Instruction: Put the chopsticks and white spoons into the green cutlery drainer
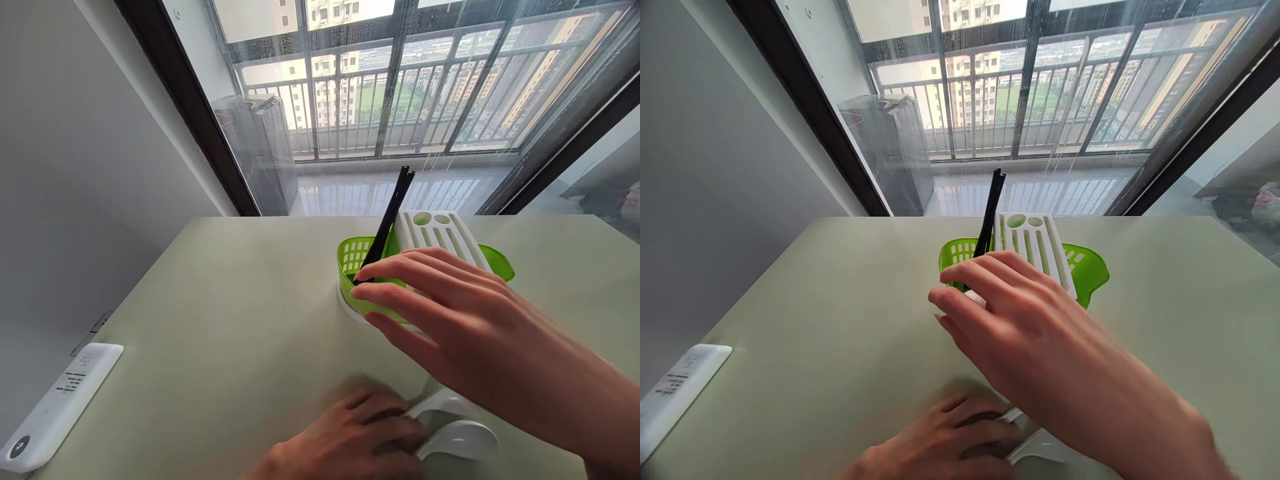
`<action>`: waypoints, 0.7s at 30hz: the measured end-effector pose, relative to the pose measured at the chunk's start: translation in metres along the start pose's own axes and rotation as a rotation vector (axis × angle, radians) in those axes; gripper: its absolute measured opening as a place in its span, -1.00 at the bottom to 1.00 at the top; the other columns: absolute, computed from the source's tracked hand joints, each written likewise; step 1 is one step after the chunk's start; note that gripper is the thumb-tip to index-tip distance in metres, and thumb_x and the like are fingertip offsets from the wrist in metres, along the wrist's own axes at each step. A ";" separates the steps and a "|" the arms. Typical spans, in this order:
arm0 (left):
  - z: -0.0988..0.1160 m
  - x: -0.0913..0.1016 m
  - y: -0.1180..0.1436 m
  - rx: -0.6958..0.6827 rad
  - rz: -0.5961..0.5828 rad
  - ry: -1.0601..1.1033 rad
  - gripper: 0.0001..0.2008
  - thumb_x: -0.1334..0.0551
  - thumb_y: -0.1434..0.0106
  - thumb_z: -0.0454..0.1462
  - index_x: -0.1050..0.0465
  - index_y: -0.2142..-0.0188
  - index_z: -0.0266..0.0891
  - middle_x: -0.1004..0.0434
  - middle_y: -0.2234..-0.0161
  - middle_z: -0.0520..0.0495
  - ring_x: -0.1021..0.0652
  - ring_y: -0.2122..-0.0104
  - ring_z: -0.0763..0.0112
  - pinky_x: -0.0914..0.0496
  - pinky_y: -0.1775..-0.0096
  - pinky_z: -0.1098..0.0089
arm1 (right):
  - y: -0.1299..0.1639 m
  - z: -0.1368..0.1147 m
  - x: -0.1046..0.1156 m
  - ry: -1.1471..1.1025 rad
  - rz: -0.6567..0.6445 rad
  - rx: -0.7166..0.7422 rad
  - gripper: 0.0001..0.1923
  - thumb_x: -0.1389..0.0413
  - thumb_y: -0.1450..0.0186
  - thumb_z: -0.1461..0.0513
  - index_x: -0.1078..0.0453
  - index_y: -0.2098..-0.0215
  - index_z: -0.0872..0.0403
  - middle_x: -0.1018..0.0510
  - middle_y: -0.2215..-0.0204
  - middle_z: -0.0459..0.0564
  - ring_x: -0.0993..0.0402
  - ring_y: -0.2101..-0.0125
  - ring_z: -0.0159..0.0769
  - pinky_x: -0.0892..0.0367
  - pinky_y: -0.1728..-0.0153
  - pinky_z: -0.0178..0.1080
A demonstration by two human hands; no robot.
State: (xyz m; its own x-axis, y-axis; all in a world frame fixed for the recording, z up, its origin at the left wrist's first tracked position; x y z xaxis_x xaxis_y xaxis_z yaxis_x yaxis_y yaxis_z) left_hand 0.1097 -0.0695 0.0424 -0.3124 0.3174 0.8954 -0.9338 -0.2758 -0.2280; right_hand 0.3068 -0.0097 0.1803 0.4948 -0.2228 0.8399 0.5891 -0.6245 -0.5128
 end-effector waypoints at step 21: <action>-0.007 -0.003 0.002 0.183 0.230 -0.084 -0.82 -0.14 -0.48 -0.40 -0.48 0.03 -0.19 -0.61 0.13 -0.04 -0.51 0.12 0.37 -0.41 0.05 0.35 | 0.000 -0.002 0.003 -0.024 -0.018 -0.009 -0.78 -0.07 -0.51 0.25 -0.45 -0.09 0.01 -0.58 -0.03 0.03 -0.52 -0.01 -0.13 -0.45 -0.02 -0.03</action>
Point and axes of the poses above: each hand's wrist, its own y-axis away from the middle knuckle, its own x-axis out of the back of the hand, z = x × y, the point moved 1 cm from there along -y, towards the middle knuckle
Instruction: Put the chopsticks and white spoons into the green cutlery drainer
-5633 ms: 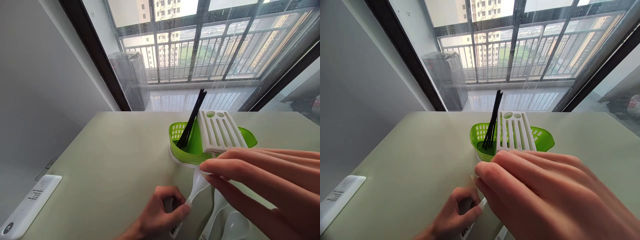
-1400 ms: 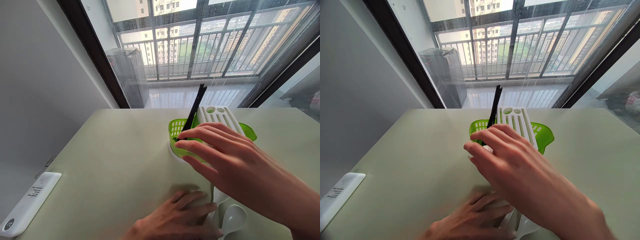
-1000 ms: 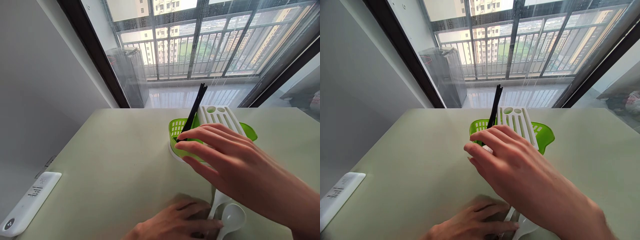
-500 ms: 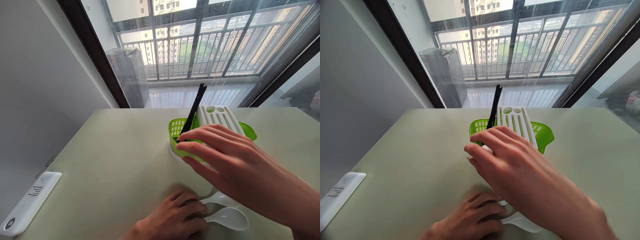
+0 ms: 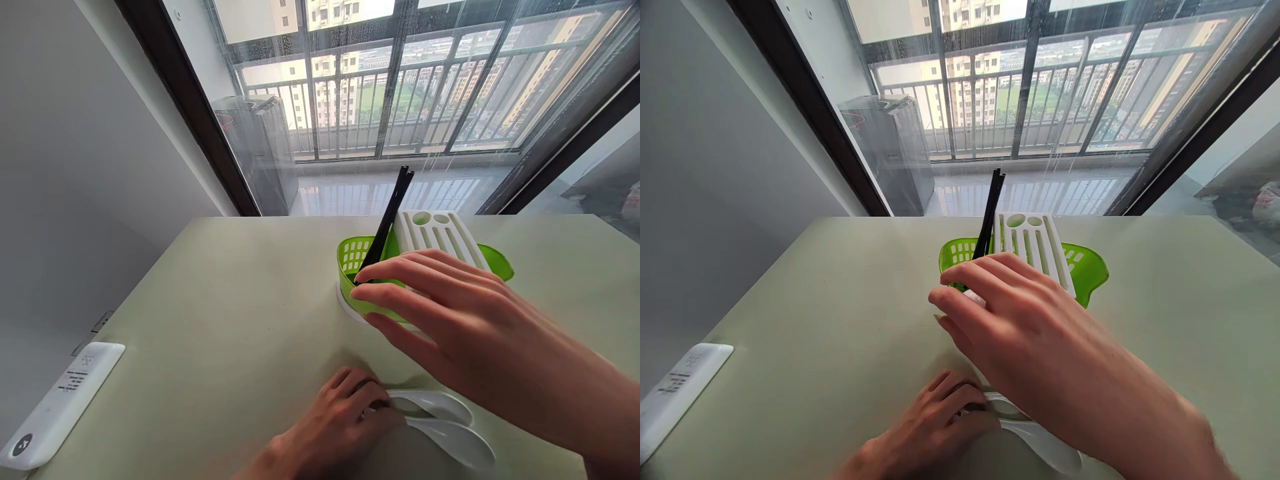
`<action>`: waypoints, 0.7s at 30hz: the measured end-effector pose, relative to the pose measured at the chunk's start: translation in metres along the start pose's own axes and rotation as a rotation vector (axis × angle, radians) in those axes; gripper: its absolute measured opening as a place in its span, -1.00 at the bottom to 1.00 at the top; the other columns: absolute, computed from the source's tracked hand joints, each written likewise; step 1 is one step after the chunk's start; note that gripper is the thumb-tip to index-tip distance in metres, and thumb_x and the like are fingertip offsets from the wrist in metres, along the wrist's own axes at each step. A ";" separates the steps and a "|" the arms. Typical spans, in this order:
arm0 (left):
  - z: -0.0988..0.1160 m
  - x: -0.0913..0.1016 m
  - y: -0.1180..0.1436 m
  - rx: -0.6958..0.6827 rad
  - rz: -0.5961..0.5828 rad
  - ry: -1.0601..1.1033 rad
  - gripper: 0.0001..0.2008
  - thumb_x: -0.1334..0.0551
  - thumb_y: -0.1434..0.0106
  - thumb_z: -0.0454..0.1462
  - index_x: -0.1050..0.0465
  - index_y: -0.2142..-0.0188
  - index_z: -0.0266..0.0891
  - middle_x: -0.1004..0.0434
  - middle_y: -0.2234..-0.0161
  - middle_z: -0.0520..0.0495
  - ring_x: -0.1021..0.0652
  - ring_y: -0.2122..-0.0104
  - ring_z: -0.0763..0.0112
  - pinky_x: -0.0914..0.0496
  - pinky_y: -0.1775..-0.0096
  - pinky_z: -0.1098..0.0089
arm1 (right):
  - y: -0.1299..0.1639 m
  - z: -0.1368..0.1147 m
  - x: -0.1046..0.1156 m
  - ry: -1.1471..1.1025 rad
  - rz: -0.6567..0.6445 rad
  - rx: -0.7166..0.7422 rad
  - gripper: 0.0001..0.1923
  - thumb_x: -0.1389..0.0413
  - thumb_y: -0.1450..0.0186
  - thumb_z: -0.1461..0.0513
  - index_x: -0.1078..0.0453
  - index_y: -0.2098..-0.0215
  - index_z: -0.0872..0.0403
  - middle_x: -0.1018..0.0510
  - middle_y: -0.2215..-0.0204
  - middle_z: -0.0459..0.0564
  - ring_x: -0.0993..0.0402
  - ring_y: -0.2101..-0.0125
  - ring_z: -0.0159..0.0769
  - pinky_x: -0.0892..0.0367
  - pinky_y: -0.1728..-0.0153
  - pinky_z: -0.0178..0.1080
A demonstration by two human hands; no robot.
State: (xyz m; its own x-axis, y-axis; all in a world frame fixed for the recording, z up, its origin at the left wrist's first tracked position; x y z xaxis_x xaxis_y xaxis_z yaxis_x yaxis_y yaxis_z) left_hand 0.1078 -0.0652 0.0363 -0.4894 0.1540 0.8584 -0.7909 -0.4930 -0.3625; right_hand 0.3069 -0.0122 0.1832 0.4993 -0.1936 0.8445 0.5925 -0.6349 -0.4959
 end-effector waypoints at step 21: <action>0.006 0.008 0.000 -0.001 -0.061 -0.015 -0.75 -0.10 -0.51 -0.41 -0.46 -0.07 -0.21 -0.56 0.13 -0.01 -0.44 0.06 0.35 -0.37 -0.08 0.38 | 0.003 0.002 0.001 0.013 -0.026 0.020 -0.77 -0.07 -0.50 0.27 -0.46 -0.09 0.03 -0.60 -0.03 0.02 -0.54 -0.02 -0.12 -0.47 -0.05 -0.01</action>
Point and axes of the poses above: each hand's wrist, its own y-axis away from the middle knuckle, its own x-axis out of the back of the hand, z = x × y, the point moved 1 cm from there along -y, towards the middle knuckle
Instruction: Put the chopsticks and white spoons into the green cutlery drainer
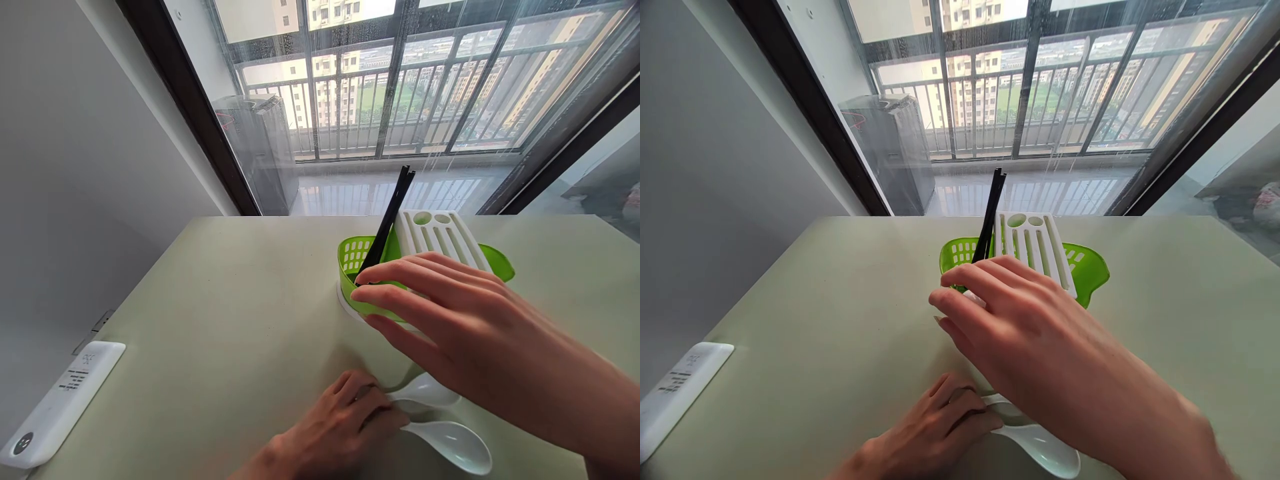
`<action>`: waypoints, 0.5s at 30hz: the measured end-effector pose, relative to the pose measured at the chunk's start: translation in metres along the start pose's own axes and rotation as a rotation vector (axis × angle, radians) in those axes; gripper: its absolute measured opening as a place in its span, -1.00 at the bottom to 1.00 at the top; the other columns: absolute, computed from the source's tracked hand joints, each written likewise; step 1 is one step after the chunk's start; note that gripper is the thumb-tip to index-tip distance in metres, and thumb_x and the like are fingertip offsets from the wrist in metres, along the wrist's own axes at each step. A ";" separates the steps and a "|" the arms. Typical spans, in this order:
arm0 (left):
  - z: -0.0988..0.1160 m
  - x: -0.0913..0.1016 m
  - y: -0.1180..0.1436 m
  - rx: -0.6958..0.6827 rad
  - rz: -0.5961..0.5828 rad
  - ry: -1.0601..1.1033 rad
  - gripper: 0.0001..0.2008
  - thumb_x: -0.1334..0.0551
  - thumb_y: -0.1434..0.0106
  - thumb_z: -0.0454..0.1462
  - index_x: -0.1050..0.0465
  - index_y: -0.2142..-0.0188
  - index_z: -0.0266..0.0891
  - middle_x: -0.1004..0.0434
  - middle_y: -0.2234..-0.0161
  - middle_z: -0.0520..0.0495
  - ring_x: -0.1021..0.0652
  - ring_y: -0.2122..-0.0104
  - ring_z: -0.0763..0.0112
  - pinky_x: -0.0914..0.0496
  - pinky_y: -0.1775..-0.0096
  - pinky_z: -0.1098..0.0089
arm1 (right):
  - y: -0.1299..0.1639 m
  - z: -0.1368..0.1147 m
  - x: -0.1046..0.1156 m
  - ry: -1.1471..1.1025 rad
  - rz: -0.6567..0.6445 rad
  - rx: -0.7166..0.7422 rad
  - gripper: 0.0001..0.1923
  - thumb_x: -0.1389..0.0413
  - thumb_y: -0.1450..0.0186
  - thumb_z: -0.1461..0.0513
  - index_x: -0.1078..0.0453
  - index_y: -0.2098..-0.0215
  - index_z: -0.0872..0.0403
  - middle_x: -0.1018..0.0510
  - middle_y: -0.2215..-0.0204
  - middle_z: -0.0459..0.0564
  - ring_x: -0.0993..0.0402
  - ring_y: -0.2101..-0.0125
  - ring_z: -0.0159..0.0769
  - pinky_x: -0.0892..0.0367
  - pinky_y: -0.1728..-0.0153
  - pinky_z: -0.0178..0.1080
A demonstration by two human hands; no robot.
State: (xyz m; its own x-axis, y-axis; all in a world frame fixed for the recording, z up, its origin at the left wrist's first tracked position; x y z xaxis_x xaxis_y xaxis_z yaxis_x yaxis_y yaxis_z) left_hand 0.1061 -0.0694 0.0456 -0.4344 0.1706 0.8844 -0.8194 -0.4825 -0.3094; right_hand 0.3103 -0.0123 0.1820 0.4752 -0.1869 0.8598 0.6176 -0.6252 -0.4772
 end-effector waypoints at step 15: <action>0.005 0.019 -0.001 0.053 0.235 0.199 -0.85 -0.09 -0.49 -0.39 -0.39 0.03 -0.25 -0.48 0.33 -0.06 -0.45 0.33 0.35 -0.44 0.21 0.36 | -0.002 -0.005 0.004 -0.102 -0.009 -0.009 -0.79 -0.08 -0.51 0.24 -0.46 -0.06 0.01 -0.65 0.06 0.04 -0.60 0.07 -0.14 -0.50 0.08 -0.09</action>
Point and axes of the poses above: each hand's wrist, its own y-axis away from the middle knuckle, its own x-axis out of the back of the hand, z = x × y, the point moved 1 cm from there along -y, towards the middle knuckle
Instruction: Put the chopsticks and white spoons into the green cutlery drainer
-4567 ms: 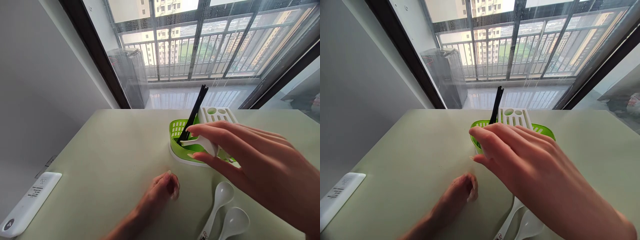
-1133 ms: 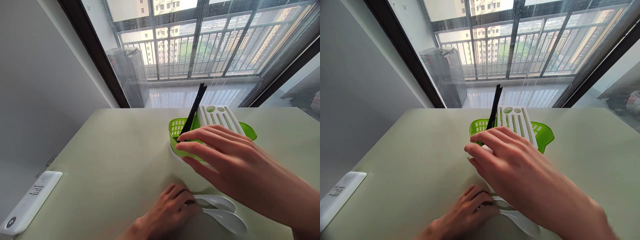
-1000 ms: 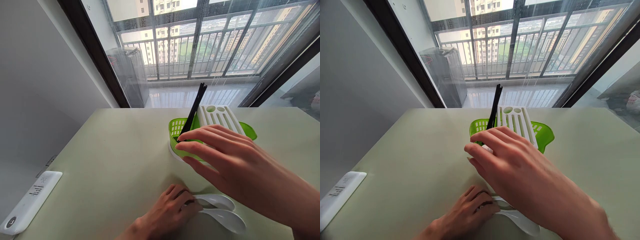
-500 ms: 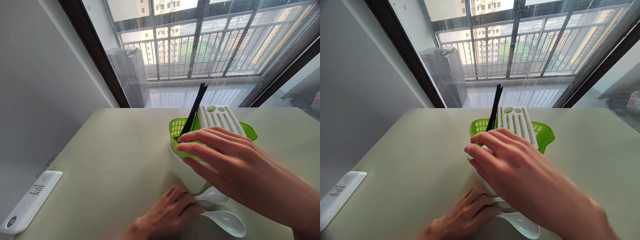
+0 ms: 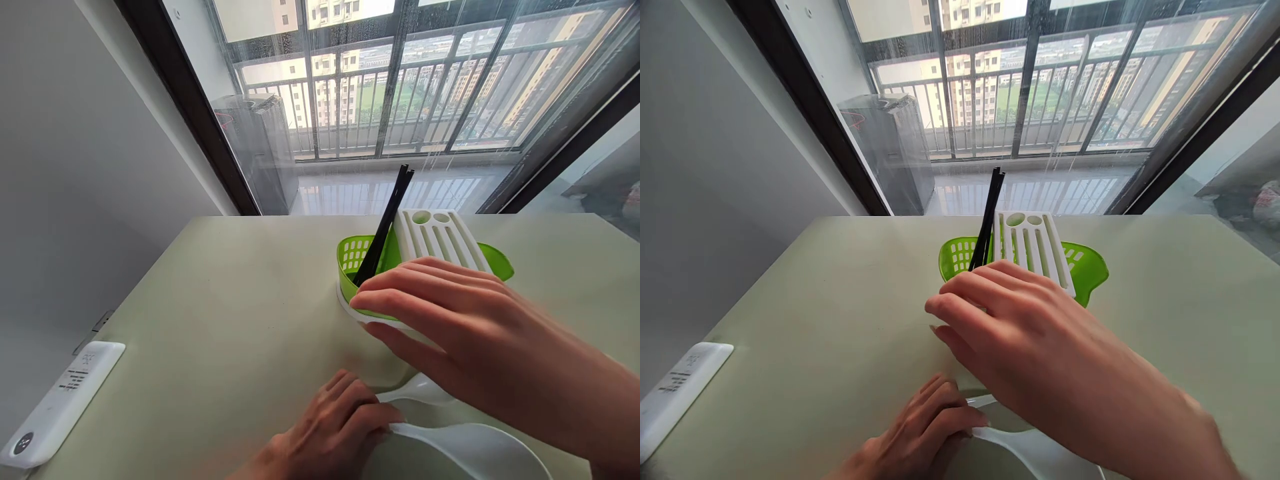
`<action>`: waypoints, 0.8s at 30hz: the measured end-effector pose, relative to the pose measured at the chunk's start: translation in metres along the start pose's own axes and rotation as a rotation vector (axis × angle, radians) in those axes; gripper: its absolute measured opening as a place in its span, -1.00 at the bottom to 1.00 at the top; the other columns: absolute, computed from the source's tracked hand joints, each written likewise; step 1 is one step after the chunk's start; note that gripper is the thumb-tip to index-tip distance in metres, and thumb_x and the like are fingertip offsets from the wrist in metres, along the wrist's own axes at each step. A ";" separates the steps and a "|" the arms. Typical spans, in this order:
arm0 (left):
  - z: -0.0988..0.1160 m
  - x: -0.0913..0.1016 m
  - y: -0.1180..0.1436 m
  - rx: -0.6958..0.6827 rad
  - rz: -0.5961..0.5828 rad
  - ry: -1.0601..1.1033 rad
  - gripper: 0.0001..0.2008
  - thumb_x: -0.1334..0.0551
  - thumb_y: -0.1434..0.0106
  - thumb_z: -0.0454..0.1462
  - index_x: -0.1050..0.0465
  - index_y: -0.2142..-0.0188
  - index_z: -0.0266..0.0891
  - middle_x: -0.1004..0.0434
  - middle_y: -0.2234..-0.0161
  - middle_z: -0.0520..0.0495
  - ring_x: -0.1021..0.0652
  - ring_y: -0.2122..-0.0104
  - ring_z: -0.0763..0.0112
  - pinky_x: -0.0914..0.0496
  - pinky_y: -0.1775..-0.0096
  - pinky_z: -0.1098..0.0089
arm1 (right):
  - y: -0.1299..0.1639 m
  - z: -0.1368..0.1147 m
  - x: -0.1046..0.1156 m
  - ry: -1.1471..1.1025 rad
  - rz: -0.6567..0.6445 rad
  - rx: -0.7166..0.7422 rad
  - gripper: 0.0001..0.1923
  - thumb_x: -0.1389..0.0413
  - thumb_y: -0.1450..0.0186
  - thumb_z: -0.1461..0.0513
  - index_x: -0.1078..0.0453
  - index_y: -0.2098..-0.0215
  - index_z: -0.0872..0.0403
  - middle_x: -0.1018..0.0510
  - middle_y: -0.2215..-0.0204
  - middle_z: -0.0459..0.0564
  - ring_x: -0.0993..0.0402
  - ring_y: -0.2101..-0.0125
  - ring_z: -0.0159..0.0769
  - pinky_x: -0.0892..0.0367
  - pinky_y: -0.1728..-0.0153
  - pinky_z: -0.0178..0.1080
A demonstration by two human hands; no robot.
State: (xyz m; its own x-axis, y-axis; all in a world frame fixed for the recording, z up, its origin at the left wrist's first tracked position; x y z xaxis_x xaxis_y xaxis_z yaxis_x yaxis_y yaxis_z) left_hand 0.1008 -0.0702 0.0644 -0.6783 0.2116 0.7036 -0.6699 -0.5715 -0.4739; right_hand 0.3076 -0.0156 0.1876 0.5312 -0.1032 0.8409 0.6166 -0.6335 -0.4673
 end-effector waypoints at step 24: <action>-0.008 0.001 0.021 0.215 0.230 0.159 -0.65 0.03 -0.47 -0.45 -0.25 -0.16 -0.20 -0.39 0.16 -0.11 -0.47 0.17 0.35 -0.48 0.08 0.35 | 0.005 -0.009 0.010 -0.110 0.046 -0.047 -0.80 -0.12 -0.49 0.14 -0.54 -0.01 -0.05 -0.71 0.20 -0.04 -0.68 0.24 -0.23 -0.54 0.28 -0.26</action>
State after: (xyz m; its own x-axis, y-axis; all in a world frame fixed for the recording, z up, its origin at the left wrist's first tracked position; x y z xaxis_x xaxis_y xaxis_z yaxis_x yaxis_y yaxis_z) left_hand 0.0838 -0.0759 0.0508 -0.8539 0.1696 0.4920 -0.4271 -0.7687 -0.4762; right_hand 0.3111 -0.0265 0.1960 0.6206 -0.0498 0.7826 0.5637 -0.6654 -0.4894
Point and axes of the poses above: each hand's wrist, its own y-axis away from the middle knuckle, its own x-axis out of the back of the hand, z = x × y, the point moved 1 cm from there along -y, towards the middle knuckle
